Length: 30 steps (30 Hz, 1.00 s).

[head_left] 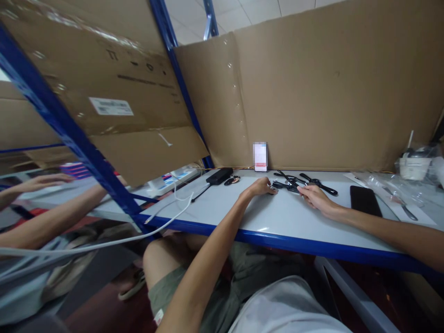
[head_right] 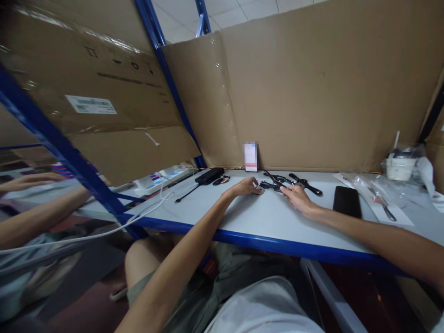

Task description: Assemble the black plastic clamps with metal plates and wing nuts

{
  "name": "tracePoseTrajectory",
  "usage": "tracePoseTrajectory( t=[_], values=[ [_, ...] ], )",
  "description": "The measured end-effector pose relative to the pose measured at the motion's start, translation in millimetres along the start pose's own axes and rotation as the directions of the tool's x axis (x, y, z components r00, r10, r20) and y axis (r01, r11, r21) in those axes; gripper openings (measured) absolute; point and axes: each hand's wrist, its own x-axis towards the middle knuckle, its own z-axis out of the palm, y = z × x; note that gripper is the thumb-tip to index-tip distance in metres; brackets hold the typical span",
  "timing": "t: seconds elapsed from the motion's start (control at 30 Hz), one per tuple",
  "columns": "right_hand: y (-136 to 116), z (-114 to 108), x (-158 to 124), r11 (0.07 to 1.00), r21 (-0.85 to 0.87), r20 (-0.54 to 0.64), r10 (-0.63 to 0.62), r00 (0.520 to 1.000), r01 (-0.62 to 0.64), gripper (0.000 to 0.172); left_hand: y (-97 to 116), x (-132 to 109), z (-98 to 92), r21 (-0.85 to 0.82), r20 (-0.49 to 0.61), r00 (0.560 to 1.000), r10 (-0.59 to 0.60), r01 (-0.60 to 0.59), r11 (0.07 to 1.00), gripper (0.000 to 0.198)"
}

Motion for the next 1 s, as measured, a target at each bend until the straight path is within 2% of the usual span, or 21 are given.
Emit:
tracePoseTrajectory(
  t=[0.13, 0.3, 0.47, 0.63, 0.73, 0.8, 0.87, 1.0],
  values=[
    [1, 0, 1, 1.000, -0.010, -0.008, -0.001, 1.000, 0.001, 0.039, -3, 3, 1.5, -0.090, -0.035, 0.999, -0.031, 0.028, 0.996, 0.033],
    [-1, 0, -1, 1.000, 0.000, 0.000, 0.000, 1.000, 0.000, 0.040, -5, 6, 4.3, -0.120, -0.084, 0.995, -0.060, 0.050, 0.992, 0.019],
    [-1, 2, -2, 1.000, -0.010, -0.022, -0.010, 1.000, 0.010, 0.036, 0, 3, 2.1, -0.072, -0.190, 0.979, -0.066, 0.053, 0.996, 0.018],
    [1, 1, 0, 0.992, 0.031, -0.159, -0.120, 0.980, 0.126, 0.031, 11, -12, -3.8, 0.044, -0.331, 0.943, -0.041, 0.059, 0.997, 0.015],
    [0, 1, 0, 0.991, 0.065, -0.175, -0.102, 0.979, 0.115, 0.029, 18, -18, -4.2, -0.056, -0.391, 0.920, -0.011, -0.012, 0.998, 0.017],
    [-2, 2, -1, 0.995, 0.081, -0.136, -0.053, 0.989, 0.065, 0.030, 25, -19, -2.2, -0.243, -0.352, 0.936, 0.009, -0.100, 0.965, 0.015],
    [-4, 2, -2, 0.995, 0.095, -0.109, -0.011, 0.994, 0.021, 0.030, 32, -19, 1.5, -0.433, -0.276, 0.961, 0.019, -0.142, 0.890, 0.011],
    [-7, 3, -3, 0.992, 0.129, -0.109, 0.013, 0.994, 0.001, 0.031, 49, -16, 10.8, -0.719, -0.038, 0.996, 0.078, -0.082, 0.690, 0.013]
  ],
)
